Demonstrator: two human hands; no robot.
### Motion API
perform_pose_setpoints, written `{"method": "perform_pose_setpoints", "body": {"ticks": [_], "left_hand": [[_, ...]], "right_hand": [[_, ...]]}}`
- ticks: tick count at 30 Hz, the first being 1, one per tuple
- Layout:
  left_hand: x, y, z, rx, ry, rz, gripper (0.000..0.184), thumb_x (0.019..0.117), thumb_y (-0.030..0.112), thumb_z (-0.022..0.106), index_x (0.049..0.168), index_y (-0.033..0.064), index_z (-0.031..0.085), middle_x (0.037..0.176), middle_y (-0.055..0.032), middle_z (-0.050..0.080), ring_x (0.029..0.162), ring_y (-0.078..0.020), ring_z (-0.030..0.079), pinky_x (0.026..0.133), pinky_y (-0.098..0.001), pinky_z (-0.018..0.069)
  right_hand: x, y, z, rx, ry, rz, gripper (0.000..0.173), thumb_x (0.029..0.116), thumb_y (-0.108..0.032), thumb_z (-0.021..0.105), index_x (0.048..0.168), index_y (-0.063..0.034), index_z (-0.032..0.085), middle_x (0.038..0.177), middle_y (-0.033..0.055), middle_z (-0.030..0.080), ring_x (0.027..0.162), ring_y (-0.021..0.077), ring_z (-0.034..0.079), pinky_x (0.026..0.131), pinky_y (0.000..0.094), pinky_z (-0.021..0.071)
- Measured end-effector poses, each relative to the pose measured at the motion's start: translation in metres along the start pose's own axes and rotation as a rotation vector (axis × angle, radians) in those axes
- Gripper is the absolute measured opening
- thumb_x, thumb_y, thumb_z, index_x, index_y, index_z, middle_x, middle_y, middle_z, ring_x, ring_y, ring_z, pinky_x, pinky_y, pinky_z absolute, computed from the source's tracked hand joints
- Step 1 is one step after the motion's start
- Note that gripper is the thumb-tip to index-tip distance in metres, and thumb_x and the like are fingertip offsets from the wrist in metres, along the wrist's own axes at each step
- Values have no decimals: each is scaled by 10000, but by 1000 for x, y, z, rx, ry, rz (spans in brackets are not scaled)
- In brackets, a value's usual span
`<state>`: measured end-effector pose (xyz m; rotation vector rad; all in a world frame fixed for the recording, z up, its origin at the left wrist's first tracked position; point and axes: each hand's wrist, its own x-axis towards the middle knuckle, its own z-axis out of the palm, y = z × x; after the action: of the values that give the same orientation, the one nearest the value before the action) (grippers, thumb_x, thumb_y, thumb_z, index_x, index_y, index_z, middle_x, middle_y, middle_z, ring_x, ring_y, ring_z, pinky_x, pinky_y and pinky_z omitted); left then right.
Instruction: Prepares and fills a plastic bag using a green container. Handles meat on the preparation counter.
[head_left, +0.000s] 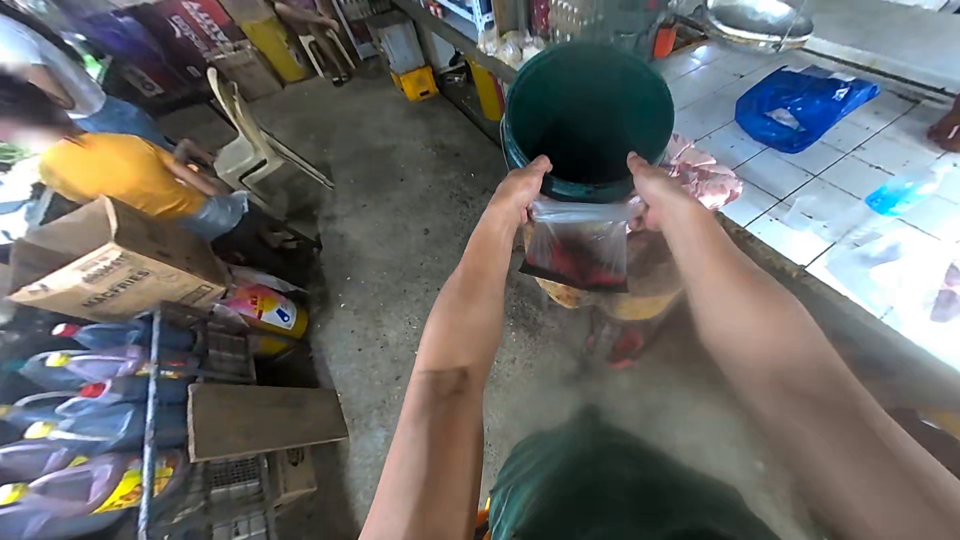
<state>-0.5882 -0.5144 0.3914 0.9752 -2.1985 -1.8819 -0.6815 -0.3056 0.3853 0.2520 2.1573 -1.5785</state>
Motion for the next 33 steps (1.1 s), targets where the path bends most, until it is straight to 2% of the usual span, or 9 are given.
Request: {"method": "perform_pose_setpoints", "body": {"ticks": [7,13,15,18,21,24,28,31,33], "left_hand": [[34,32,-1,-58,23,-78,661,970,617,516,1414,128,560,1280,-193,637,1111,-311,652,872,-516,561],[57,37,-3,-43,4,-46,688,976,642,493,1446,142,541,1343,-218,595,1185,-349,614,917,-570,539],[61,36,-4,-52,-8,-40,728,965,682,492,1455,145,536,1360,-215,590,1203,-350,608,926,-574,534],[57,32,-7,-71,-55,-19,935,905,844,428,1495,122,499,1396,-208,600,1246,-347,617,981,-571,536],[44,15,-3,-50,-44,33,979,853,898,434,1359,79,611,1248,-189,684,1114,-317,683,910,-543,574],[21,-7,4,22,46,229,646,920,576,698,1284,45,648,1173,-189,700,1071,-308,687,895,-543,577],[-25,-26,23,-36,-13,371,425,919,211,764,1305,85,642,1074,-79,744,916,-161,730,817,-393,635],[-52,-24,51,-425,-236,253,117,1021,174,610,1012,83,682,680,18,604,482,-43,505,453,-201,471],[-72,-15,80,-540,-305,227,195,1071,211,550,954,88,647,598,36,539,434,-38,478,424,-190,469]], "right_hand": [[42,-48,16,-42,39,-58,820,926,-763,472,1512,-190,466,1352,225,558,1045,348,621,775,503,539],[40,-68,20,-3,65,-89,870,978,-660,529,1606,-118,265,1537,241,430,1352,402,500,986,593,510],[50,-64,21,-46,57,-88,947,928,-791,443,1630,-196,219,1532,244,429,1278,416,533,891,591,522],[42,-60,20,-98,35,-126,1040,870,-919,270,1654,-239,207,1596,253,366,1388,442,453,1007,661,455],[27,-42,16,-171,10,-138,1038,856,-937,217,1592,-222,370,1479,224,519,1273,422,555,943,651,490],[17,-7,4,-234,7,-263,707,962,-724,500,1350,-147,631,1186,151,685,843,295,666,660,484,559],[-31,37,-28,-227,197,-612,405,922,-372,766,1196,-90,667,1100,117,706,969,242,698,876,496,594],[-51,68,-74,-193,290,-613,623,947,-313,743,1476,-94,499,1257,145,689,1068,273,709,950,513,591],[-67,85,-110,-350,326,-535,367,995,-318,667,1231,-37,657,1089,162,723,989,305,716,896,557,584]]}}
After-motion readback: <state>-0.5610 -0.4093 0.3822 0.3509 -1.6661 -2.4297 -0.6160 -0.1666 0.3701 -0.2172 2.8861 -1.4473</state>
